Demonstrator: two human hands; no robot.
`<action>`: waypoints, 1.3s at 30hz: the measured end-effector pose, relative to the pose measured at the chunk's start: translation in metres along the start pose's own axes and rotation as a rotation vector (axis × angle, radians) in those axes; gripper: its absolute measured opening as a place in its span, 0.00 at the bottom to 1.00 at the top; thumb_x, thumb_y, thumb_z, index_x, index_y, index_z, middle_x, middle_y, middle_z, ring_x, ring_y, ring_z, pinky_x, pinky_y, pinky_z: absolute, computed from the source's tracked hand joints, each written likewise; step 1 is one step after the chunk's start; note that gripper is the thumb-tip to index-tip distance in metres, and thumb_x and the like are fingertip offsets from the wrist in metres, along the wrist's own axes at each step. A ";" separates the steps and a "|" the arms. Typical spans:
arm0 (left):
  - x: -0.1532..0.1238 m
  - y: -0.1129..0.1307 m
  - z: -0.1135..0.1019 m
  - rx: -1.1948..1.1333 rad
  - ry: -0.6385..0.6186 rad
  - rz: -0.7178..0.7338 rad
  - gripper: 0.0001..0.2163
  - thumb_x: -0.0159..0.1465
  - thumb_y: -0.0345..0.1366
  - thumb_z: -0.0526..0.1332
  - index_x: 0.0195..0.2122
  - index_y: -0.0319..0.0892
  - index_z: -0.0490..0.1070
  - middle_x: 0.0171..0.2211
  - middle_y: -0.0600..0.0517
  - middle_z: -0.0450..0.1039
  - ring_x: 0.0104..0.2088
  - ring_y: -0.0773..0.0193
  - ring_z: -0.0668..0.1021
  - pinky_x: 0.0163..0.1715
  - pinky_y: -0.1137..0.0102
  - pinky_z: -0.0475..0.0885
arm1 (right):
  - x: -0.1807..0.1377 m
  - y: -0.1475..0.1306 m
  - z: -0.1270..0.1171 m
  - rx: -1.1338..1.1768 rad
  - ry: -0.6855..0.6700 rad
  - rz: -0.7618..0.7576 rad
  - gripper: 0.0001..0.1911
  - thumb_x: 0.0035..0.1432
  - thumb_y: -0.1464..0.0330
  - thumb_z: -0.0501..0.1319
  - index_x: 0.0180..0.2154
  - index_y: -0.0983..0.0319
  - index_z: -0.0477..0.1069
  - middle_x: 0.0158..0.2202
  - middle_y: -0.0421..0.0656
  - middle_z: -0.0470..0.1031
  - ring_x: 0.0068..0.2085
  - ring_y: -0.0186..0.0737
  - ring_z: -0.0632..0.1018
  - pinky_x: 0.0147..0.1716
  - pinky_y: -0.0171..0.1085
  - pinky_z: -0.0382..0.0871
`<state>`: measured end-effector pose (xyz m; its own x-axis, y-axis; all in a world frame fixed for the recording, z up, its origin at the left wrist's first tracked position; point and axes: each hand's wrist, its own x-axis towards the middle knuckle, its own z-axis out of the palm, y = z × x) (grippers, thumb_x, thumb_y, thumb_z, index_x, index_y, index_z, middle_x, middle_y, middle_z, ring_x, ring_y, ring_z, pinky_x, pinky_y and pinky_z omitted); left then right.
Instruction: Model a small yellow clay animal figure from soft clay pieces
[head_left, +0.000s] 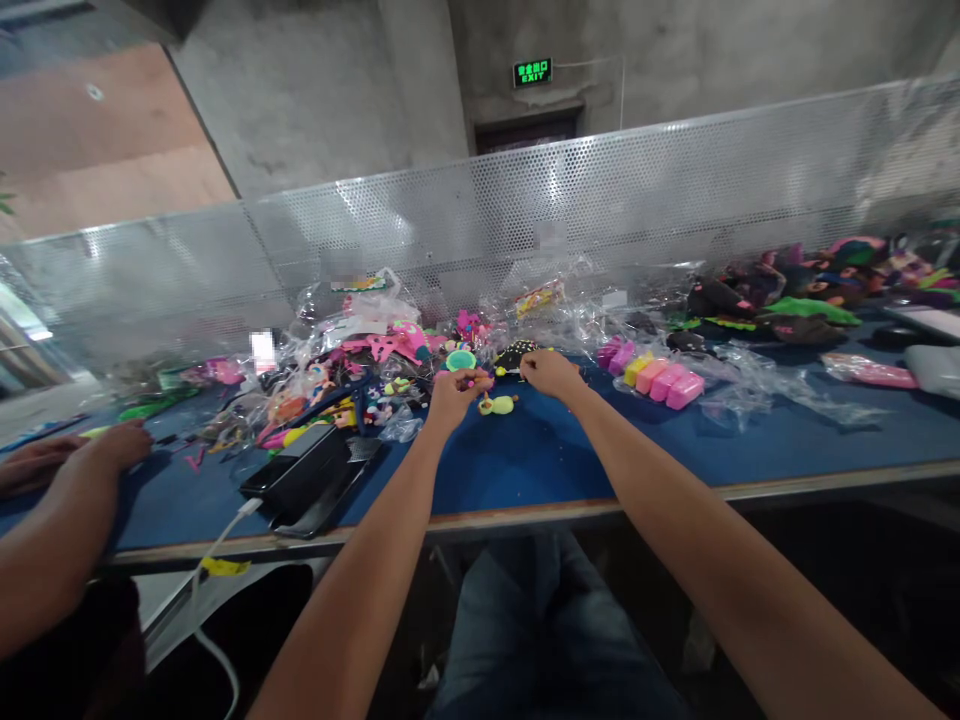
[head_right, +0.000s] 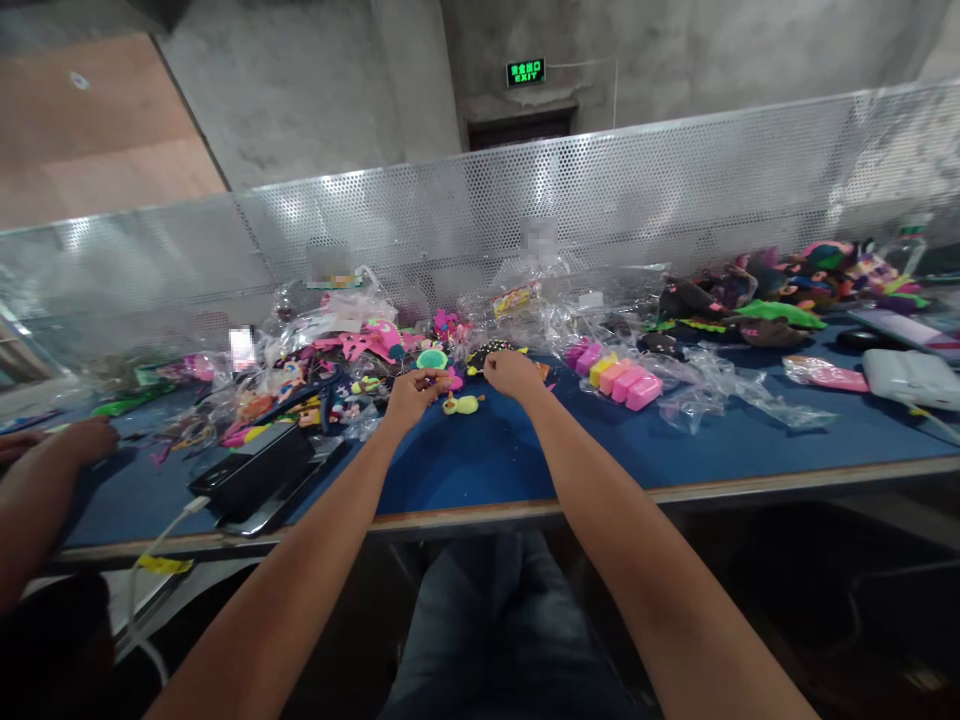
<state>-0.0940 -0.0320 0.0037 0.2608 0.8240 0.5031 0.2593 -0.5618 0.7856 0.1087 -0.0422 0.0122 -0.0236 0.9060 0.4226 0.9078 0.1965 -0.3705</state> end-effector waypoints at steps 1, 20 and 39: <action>0.000 0.000 0.000 0.004 -0.005 -0.002 0.17 0.49 0.46 0.66 0.32 0.37 0.76 0.21 0.54 0.72 0.20 0.71 0.68 0.22 0.74 0.64 | -0.001 -0.003 0.000 0.037 0.048 -0.017 0.14 0.57 0.70 0.51 0.28 0.63 0.75 0.31 0.45 0.77 0.33 0.37 0.75 0.32 0.32 0.63; 0.001 -0.003 0.001 -0.318 -0.080 -0.131 0.19 0.46 0.49 0.68 0.31 0.36 0.75 0.19 0.56 0.68 0.19 0.73 0.67 0.20 0.75 0.62 | -0.005 -0.029 0.021 0.658 0.060 -0.451 0.21 0.49 0.70 0.64 0.47 0.62 0.72 0.28 0.38 0.73 0.27 0.31 0.71 0.29 0.30 0.64; -0.001 0.000 0.000 -0.323 -0.155 -0.109 0.22 0.47 0.49 0.68 0.36 0.35 0.77 0.20 0.54 0.69 0.21 0.72 0.69 0.21 0.75 0.65 | -0.009 -0.034 0.014 0.156 0.175 -0.528 0.14 0.57 0.69 0.60 0.46 0.57 0.75 0.32 0.42 0.71 0.34 0.34 0.70 0.31 0.30 0.59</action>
<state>-0.0944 -0.0325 0.0031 0.3919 0.8427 0.3693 -0.0074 -0.3985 0.9172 0.0719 -0.0517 0.0097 -0.3752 0.5970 0.7091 0.7189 0.6703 -0.1840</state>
